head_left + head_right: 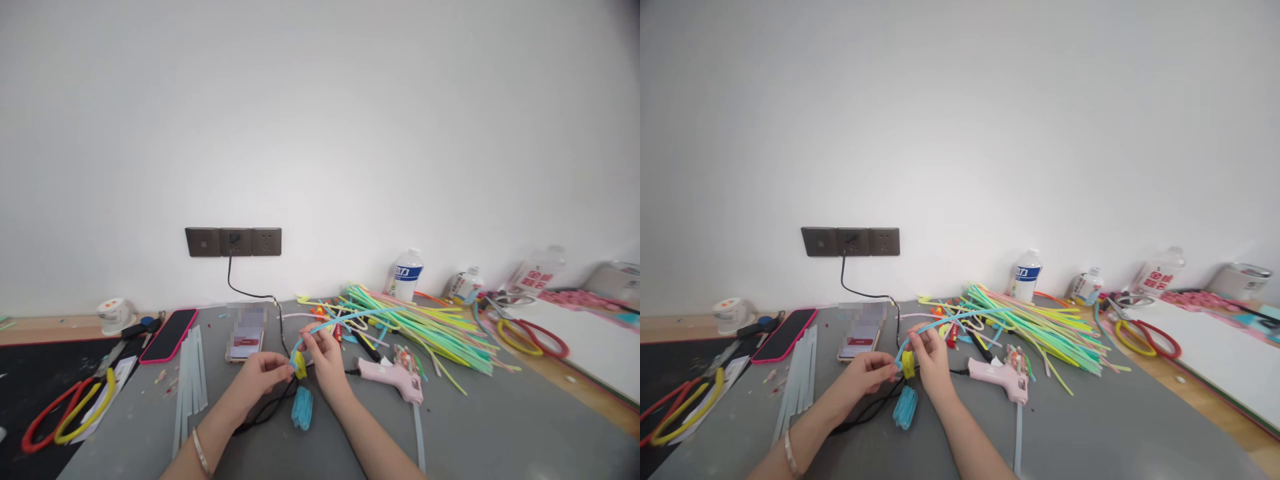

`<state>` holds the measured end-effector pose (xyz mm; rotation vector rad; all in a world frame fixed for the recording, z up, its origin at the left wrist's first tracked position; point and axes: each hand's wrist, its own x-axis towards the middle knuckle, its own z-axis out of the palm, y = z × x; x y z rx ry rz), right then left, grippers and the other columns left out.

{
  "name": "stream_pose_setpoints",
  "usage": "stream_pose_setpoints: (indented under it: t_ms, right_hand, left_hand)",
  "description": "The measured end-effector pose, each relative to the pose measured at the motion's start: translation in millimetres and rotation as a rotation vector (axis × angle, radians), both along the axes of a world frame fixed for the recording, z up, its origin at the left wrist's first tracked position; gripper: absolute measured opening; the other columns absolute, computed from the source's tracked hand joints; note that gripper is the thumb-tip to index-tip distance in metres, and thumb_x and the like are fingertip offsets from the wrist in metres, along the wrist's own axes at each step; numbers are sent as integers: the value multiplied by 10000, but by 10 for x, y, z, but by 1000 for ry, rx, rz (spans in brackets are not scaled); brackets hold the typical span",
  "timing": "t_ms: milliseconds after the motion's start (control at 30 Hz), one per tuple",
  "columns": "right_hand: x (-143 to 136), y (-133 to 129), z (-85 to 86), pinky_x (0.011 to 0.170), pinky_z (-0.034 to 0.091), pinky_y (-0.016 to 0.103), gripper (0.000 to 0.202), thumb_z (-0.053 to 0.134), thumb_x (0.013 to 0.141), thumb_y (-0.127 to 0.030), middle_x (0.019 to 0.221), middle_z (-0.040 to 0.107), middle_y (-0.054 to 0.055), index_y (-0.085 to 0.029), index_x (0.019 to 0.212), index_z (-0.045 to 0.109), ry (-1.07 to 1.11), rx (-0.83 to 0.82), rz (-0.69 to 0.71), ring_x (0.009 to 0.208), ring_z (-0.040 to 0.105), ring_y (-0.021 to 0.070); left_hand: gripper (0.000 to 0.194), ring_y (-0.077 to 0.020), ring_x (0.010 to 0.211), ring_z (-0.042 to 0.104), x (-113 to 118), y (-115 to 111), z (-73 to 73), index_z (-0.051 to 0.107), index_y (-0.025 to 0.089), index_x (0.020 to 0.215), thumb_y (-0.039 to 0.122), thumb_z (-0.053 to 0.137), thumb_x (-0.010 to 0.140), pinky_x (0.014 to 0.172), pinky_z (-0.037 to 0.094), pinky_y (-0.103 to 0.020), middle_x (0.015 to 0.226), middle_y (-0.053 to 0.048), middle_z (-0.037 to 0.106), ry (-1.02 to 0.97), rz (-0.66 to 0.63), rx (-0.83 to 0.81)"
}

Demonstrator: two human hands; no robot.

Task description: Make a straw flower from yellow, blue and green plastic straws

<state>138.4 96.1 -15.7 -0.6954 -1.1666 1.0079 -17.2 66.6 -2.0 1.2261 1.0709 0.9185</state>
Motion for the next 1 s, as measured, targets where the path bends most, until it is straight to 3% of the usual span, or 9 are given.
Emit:
stream_pose_setpoints:
  t_ms: [100,200,333,433,567,733,1000]
  right_hand:
    - [1,2,3,570,497,264,292,684,783,-484,664,597,-15,-202,797,613,18,-2,13,567,591,143]
    - [-1,-5,9,574,483,261,271,682,791,-461,664,603,-9,-202,758,611,10,23,26,581,587,145]
    - [-27,-49,14,618,467,275,202,684,803,-364,657,624,7,-200,703,622,-131,84,82,638,594,162]
    - [-43,-74,19,628,469,287,174,715,766,-341,681,638,13,-202,698,637,-214,90,99,658,600,174]
    - [-12,-43,27,596,458,271,223,701,770,-415,658,624,2,-204,739,633,-134,-9,66,620,576,163]
    - [27,24,15,603,453,267,296,663,793,-493,685,591,-6,-199,766,635,4,-51,49,610,549,150]
    - [16,4,19,595,460,268,307,667,795,-501,675,565,-12,-198,771,627,14,-56,60,604,550,149]
  left_hand:
    - [394,-38,436,229,1,10,9,636,140,656,479,822,582,427,116,-212,540,52,509,-113,37,-39]
    - [382,-45,443,260,-13,37,26,620,153,649,436,851,537,418,140,-192,525,75,456,-253,178,-61]
    - [373,-58,485,364,-42,54,67,599,177,692,405,847,533,416,191,-172,605,72,480,-411,373,-71]
    - [387,-58,503,401,-48,43,122,577,185,688,403,850,522,417,215,-168,643,72,498,-456,419,-68]
    - [406,-56,490,403,-33,43,170,618,162,678,449,852,513,425,236,-173,647,50,537,-437,373,-91]
    - [511,-56,460,375,-18,57,113,698,121,695,594,798,531,427,185,-187,601,26,539,-312,272,-122]
    - [420,-52,450,210,-15,-36,93,695,119,671,528,785,637,435,110,-213,501,74,384,-163,55,-50]
